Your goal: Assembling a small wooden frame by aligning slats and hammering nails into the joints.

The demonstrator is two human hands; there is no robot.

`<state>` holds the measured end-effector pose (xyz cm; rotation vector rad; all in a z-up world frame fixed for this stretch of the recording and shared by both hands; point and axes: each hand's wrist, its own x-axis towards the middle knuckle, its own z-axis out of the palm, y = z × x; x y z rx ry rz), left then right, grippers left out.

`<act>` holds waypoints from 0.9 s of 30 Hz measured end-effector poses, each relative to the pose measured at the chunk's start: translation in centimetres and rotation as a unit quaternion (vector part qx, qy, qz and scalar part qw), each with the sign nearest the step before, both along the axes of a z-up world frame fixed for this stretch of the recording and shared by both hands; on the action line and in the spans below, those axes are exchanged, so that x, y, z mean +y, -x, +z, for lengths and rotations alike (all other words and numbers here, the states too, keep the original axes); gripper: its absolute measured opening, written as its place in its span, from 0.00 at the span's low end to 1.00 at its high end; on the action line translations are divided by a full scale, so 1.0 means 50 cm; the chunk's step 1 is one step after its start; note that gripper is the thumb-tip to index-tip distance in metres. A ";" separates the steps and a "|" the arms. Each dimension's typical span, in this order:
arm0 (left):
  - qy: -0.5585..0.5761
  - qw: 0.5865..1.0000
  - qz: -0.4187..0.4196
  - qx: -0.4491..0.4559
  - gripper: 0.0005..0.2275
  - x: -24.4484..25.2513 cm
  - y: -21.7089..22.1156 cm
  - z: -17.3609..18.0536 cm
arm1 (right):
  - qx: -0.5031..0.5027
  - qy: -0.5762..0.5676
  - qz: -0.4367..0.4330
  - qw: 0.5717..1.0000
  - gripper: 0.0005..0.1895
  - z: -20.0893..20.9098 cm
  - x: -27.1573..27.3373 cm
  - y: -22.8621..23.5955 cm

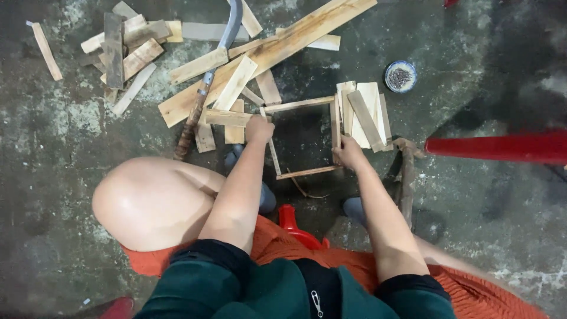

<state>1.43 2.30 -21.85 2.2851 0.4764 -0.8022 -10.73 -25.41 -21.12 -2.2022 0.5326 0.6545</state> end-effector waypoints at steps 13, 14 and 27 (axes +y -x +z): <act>-0.088 0.991 -0.051 -0.089 0.13 -0.061 0.000 -0.035 | 0.006 -0.021 -0.074 0.997 0.31 -0.063 -0.008 0.034; -0.071 0.991 -0.038 -0.104 0.13 -0.057 -0.001 -0.040 | 0.002 -0.033 -0.091 0.995 0.32 -0.060 -0.002 0.035; -0.051 0.999 0.008 -0.013 0.17 -0.029 -0.013 -0.086 | -0.121 0.398 0.005 0.909 0.34 -0.035 -0.108 0.029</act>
